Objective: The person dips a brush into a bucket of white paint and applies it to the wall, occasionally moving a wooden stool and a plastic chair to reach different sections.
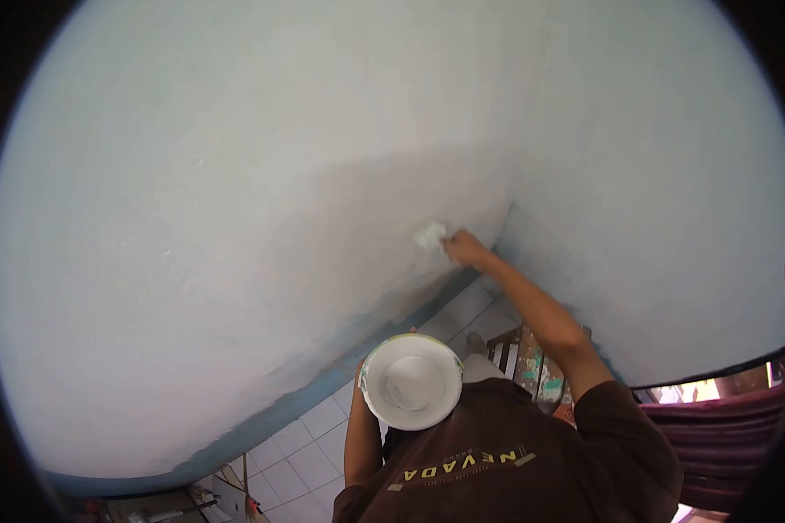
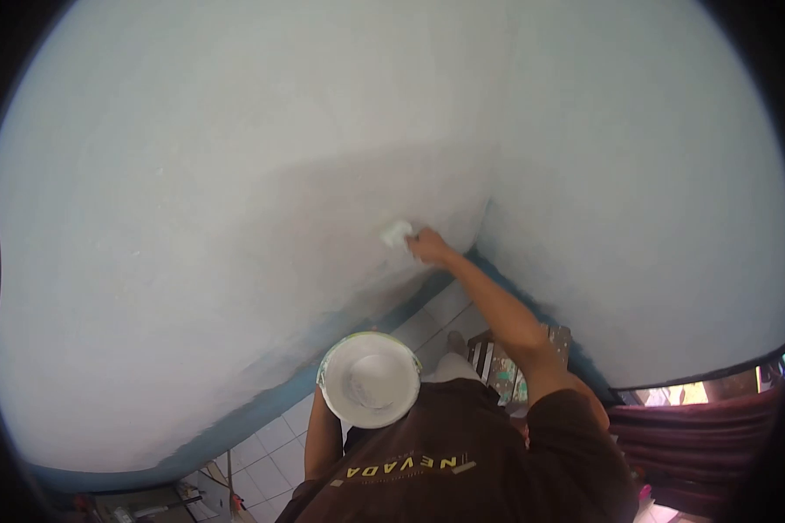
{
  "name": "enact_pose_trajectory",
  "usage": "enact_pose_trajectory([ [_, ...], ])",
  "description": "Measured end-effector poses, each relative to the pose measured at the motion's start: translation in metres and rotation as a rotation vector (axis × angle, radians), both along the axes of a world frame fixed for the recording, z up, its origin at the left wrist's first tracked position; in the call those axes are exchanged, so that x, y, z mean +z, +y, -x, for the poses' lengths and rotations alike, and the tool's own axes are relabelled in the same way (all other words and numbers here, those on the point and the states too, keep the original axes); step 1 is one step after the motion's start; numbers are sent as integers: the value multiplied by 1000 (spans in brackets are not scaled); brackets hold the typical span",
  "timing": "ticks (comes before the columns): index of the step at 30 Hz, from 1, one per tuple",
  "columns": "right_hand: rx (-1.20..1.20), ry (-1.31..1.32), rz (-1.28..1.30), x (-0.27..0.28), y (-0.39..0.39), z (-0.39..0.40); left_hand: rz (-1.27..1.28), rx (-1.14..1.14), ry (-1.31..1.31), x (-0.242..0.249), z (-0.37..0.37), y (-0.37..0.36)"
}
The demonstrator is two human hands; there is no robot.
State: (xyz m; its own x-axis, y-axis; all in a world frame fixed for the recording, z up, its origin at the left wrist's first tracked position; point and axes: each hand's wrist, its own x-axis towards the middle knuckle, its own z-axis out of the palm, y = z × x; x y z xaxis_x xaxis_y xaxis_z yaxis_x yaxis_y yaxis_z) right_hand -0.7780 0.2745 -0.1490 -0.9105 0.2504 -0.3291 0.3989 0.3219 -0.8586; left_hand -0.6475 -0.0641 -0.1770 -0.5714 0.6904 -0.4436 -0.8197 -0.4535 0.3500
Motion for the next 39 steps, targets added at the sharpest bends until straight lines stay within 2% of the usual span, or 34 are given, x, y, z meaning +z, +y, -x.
enact_pose_trajectory([
  [3,75,194,92,99,10,18,18,-18,0,0,1,1],
  [6,60,305,26,204,6,3,49,-35,4,2,2,3],
  [8,55,344,13,242,4,-6,62,-47,6,2,2,4],
  [10,47,593,166,260,-4,-12,75,-50,3,3,2,4],
  [12,-19,635,156,243,-24,-8,92,-55,3,6,1,5],
  [16,26,691,-72,74,-37,18,170,2,149,11,1,11],
  [20,102,223,160,-7,-29,-19,171,-11,282,12,2,14],
  [21,123,226,161,-3,-24,-22,173,-3,311,12,2,14],
  [23,119,-21,144,6,-21,-21,189,13,373,12,2,14],
  [25,90,118,295,37,-24,-1,211,54,321,15,5,17],
  [27,169,250,244,137,-35,-15,223,93,262,14,3,15],
  [30,253,398,259,235,-50,-34,230,53,213,14,5,10],
  [32,204,713,253,273,-61,-39,165,102,165,15,8,12],
  [35,253,763,181,253,-74,-20,128,48,170,-19,6,0],
  [36,261,714,152,224,-78,-10,134,55,164,-22,2,-2],
  [37,265,669,117,185,-81,4,163,90,161,-9,0,3],
  [39,151,975,-144,71,-83,29,192,123,150,3,0,8],
])
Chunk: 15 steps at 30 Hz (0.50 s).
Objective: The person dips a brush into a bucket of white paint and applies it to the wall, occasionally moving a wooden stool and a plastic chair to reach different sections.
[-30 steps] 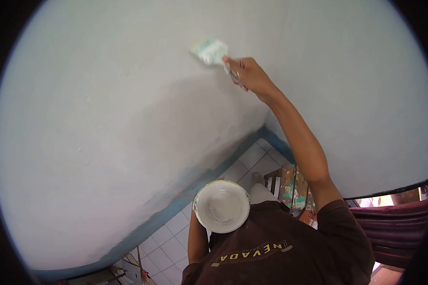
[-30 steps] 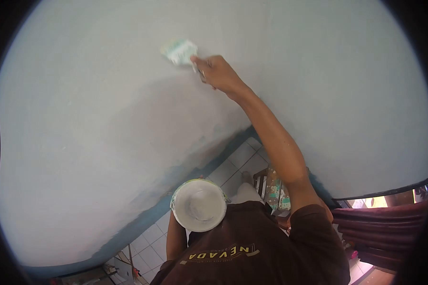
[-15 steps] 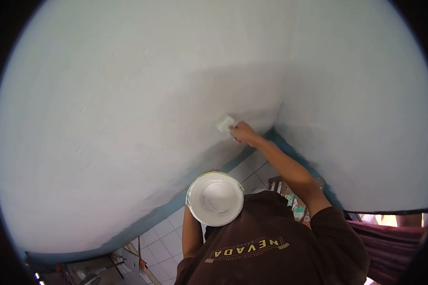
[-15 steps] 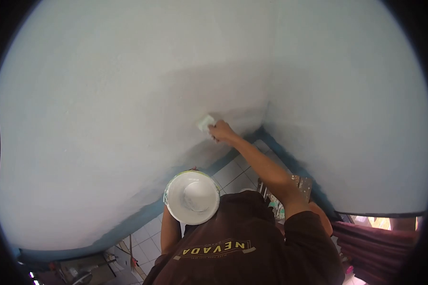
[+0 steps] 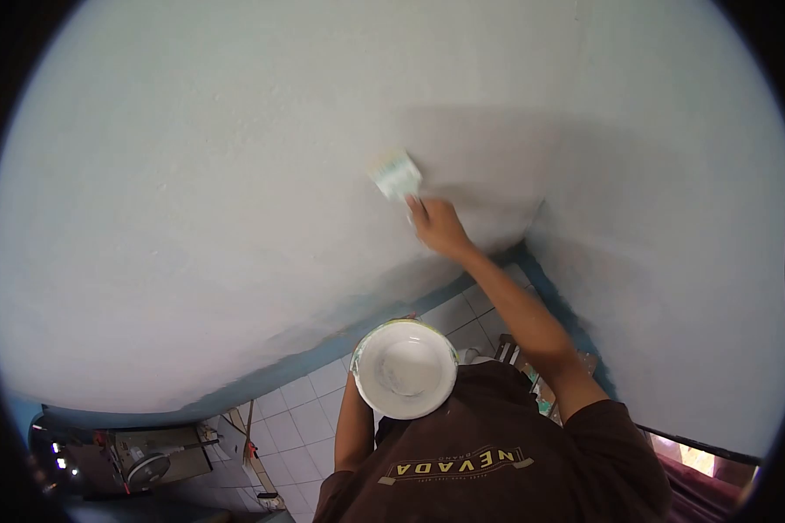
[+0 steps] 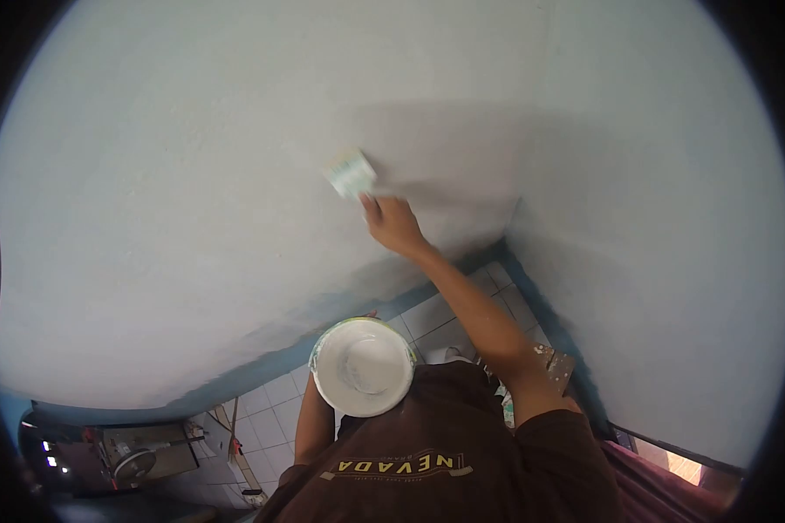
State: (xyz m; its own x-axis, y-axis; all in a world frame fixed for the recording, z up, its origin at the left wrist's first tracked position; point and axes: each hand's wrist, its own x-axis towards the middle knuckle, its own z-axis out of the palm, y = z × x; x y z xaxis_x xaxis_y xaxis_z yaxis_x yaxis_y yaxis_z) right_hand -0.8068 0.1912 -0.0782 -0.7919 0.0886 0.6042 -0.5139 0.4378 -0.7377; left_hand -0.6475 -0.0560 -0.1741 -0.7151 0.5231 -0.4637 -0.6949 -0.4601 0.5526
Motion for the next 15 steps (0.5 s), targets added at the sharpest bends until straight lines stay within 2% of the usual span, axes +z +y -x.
enact_pose_trajectory([
  [2,107,-585,86,-59,12,-18,15,-82,44,1,1,-3],
  [4,119,-1001,209,-98,25,-25,15,-55,38,10,0,5],
  [6,100,-1020,265,-104,33,-18,26,-29,39,5,0,2],
  [7,76,-1032,321,-104,34,-14,-67,8,-19,-9,0,-4],
  [9,147,-898,387,-19,33,-11,-168,41,-67,-11,4,-3],
  [11,226,-766,381,60,30,-13,-84,-6,-78,5,1,-2],
  [13,246,-618,313,125,25,-26,0,-29,-54,1,7,-4],
  [15,242,-539,271,166,17,-36,79,-49,-32,2,11,-2],
])
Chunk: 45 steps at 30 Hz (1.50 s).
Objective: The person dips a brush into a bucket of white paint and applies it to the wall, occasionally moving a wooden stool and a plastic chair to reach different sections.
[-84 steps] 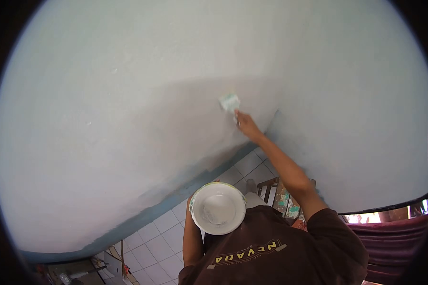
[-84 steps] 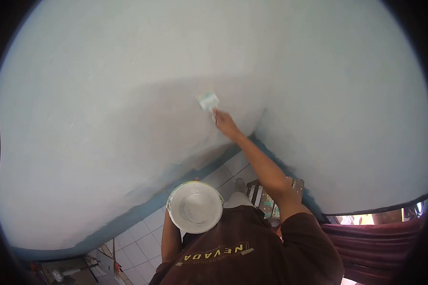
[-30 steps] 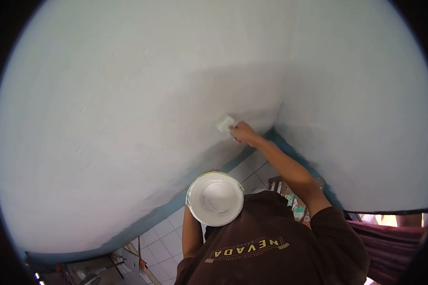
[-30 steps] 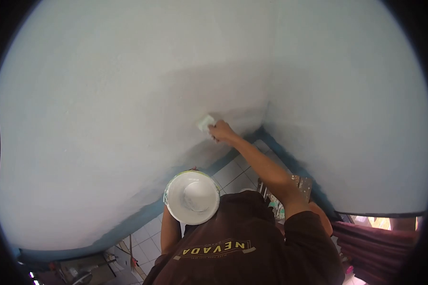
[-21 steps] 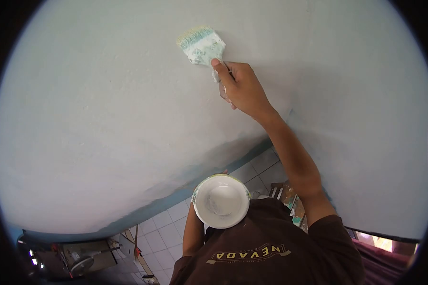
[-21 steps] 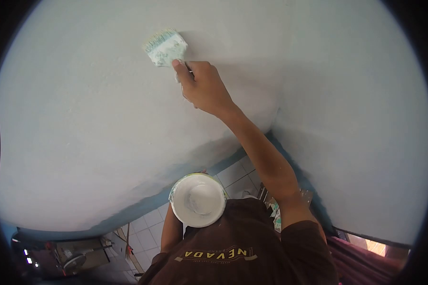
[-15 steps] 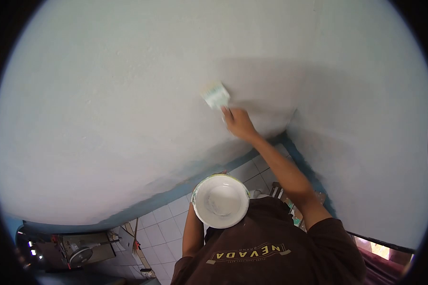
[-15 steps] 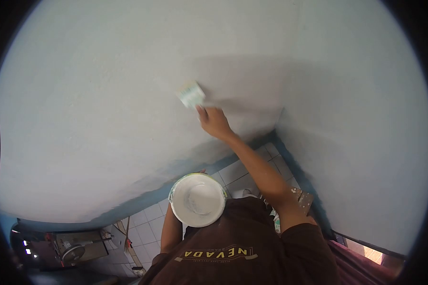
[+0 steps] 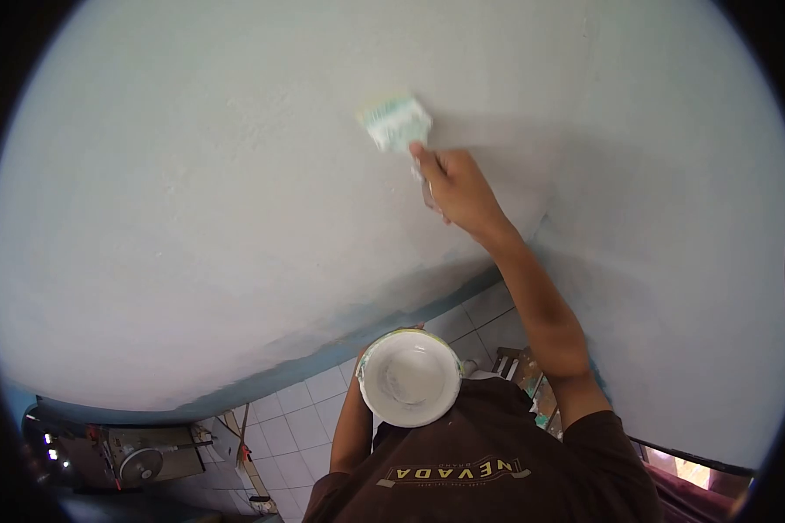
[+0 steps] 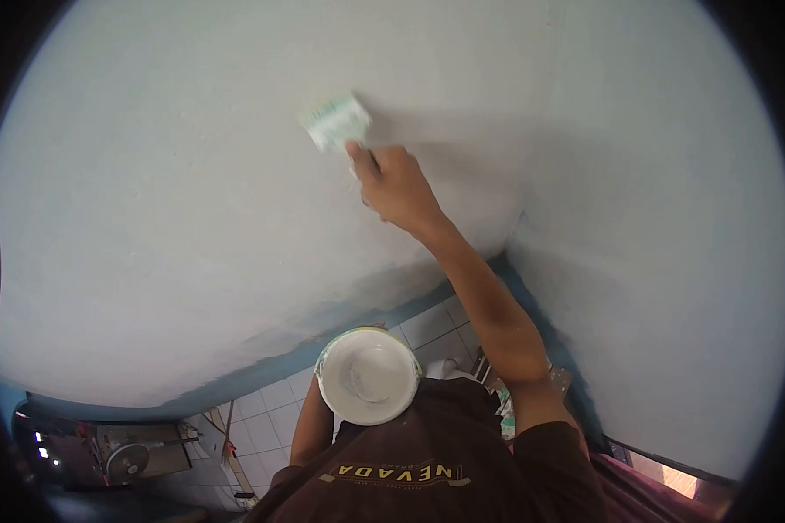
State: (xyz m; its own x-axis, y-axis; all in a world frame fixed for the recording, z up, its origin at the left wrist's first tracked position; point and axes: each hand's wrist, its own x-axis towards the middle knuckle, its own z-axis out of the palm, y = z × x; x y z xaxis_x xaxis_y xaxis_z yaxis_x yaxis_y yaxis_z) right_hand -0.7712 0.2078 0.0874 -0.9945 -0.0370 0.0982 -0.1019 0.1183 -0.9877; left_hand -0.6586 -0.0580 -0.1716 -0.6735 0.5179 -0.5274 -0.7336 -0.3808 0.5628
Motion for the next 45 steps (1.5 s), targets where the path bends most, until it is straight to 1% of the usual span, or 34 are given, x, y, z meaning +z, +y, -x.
enact_pose_trajectory([
  [2,-77,208,27,18,-7,-4,220,-116,-1,4,3,4],
  [3,-80,206,28,4,-10,-2,221,-118,-3,3,2,2],
  [6,-201,332,-208,-108,-22,19,207,-135,30,-9,4,-1],
  [7,-259,355,-297,-152,-23,16,99,-95,54,-11,3,-1],
  [8,-240,228,-319,-191,-20,11,-11,-52,76,-11,2,-1],
  [9,-217,100,-343,-223,-15,6,-17,-53,76,-20,3,-2],
  [10,-215,101,-349,-242,-8,3,-21,-92,87,-36,9,-6],
  [12,-62,-507,-79,-258,-3,-6,-19,-125,96,-38,7,-7],
  [13,-60,-505,-79,-262,-2,-3,-116,-81,25,-36,5,-8],
  [14,-68,-477,-29,-246,-1,-3,-210,-39,-47,-30,4,-7],
  [15,-76,-446,20,-227,-1,-1,-208,-40,-43,-31,4,-8],
  [17,-43,-276,29,-151,-1,5,-133,-7,14,-31,2,-5],
  [20,2,-77,12,-38,-2,-15,-95,-56,-32,-39,9,-8],
  [21,9,-16,23,-14,-4,-20,-98,-55,-30,-36,10,-7],
  [22,10,-16,19,-7,-8,-18,16,-78,18,-31,9,-6],
  [23,-11,83,49,-1,-13,-16,130,-99,66,-27,8,-4],
  [24,-33,182,82,2,-16,-15,129,-98,67,-26,7,-4],
  [25,-32,185,82,-16,-19,-8,108,-79,83,-26,6,-3],
  [27,-172,373,-165,-94,-32,17,87,-60,99,-28,7,-4],
  [29,-253,408,-272,-181,-34,15,69,-81,100,-32,10,-6],
  [30,-237,299,-284,-223,-32,10,66,-80,103,-36,11,-6],
  [31,-218,189,-296,-253,-27,4,-11,-42,100,-40,9,-8],
  [32,-212,188,-300,-266,-19,-2,-88,0,95,-43,6,-8],
  [34,-28,-510,13,-279,-7,-12,-82,-1,58,-43,7,-7],
  [35,-25,-506,11,-277,-2,-11,-74,-10,30,-41,9,-7],
  [36,38,-532,56,-271,2,-10,-72,-10,33,-47,8,-9],
  [37,100,-556,104,-262,4,-7,-38,-15,88,-52,8,-10],
  [38,62,-450,122,-235,2,-2,-6,-20,147,-55,11,-10],
  [39,24,-349,138,-199,-4,0,-9,-20,149,-57,13,-10],
  [41,62,-195,110,-99,-10,-12,-56,-65,64,-54,14,-12],
  [42,79,-121,100,-58,-14,-20,-56,-66,63,-47,13,-12],
  [43,95,-49,88,-29,-17,-26,4,-92,114,-36,11,-10],
  [44,92,-49,86,-11,-23,-26,62,-119,165,-26,9,-7],
  [45,58,50,90,3,-29,-25,59,-119,166,-19,9,-5],
])
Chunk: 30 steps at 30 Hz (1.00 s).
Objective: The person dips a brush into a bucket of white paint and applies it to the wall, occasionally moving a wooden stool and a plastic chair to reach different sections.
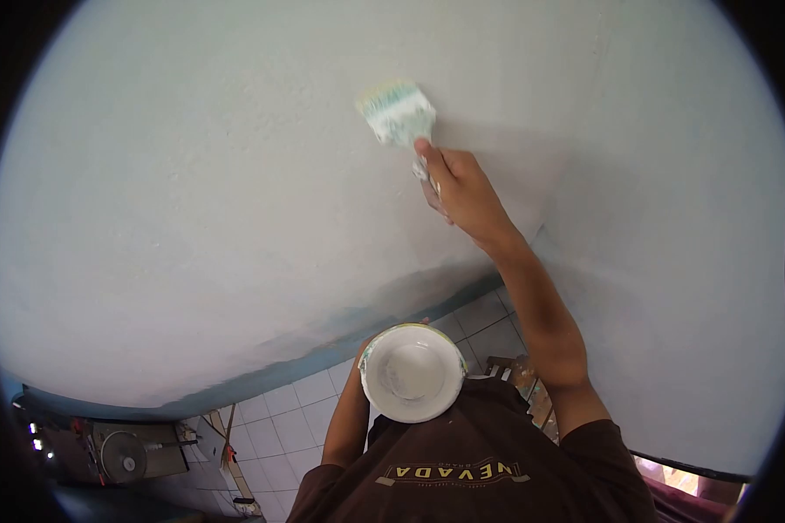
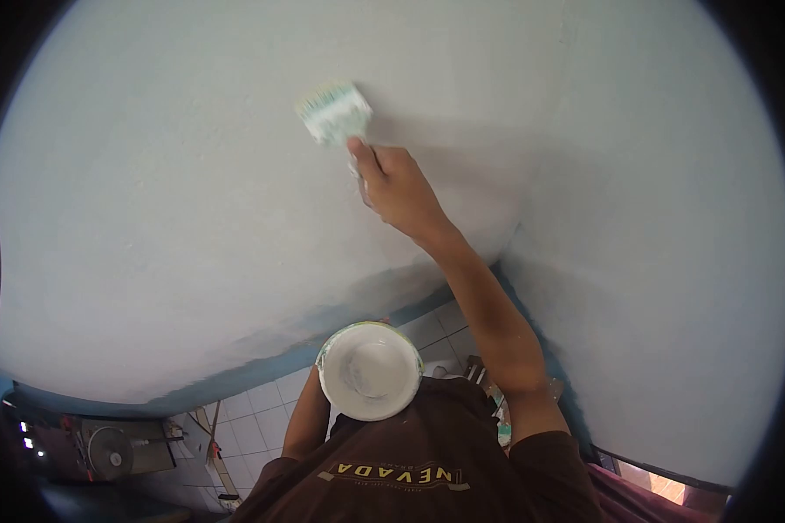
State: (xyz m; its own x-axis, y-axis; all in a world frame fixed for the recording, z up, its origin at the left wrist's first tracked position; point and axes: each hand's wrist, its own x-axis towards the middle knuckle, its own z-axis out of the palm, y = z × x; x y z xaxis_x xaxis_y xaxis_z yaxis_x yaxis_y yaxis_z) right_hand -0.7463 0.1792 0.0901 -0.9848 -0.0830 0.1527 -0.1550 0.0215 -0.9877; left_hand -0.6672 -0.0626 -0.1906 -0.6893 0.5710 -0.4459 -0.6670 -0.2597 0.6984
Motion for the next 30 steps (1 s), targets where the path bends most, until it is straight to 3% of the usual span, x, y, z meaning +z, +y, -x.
enact_pose_trajectory([
  [2,-35,91,9,-8,-9,5,34,25,13,9,-5,2],
  [4,-200,254,-240,-73,-17,33,31,27,44,11,-5,2],
  [6,-224,223,-287,-163,-14,37,26,25,73,5,-4,2],
  [9,-164,-232,-216,-264,0,16,-48,31,19,-22,3,-1],
  [10,-118,-459,-144,-280,7,12,3,30,45,-22,2,-1],
  [12,-93,-584,-81,-297,23,19,55,34,71,-21,0,0],
  [14,-67,-701,-18,-283,25,30,98,90,44,-19,-1,2],
  [16,6,-486,134,-199,24,39,54,137,-46,2,-7,7],
  [19,147,-340,87,-81,30,40,88,211,-79,42,-15,17],
  [22,119,-108,-9,-1,30,17,162,244,-59,49,-13,22],
  [24,46,-12,10,21,28,11,149,257,-84,40,-9,20],
  [26,-29,95,38,15,27,10,164,151,-206,20,1,11],
  [28,-135,16,-26,-39,28,22,57,160,-155,8,-3,8],
  [30,-200,158,-216,-166,35,51,-45,154,-105,-9,-4,2],
])
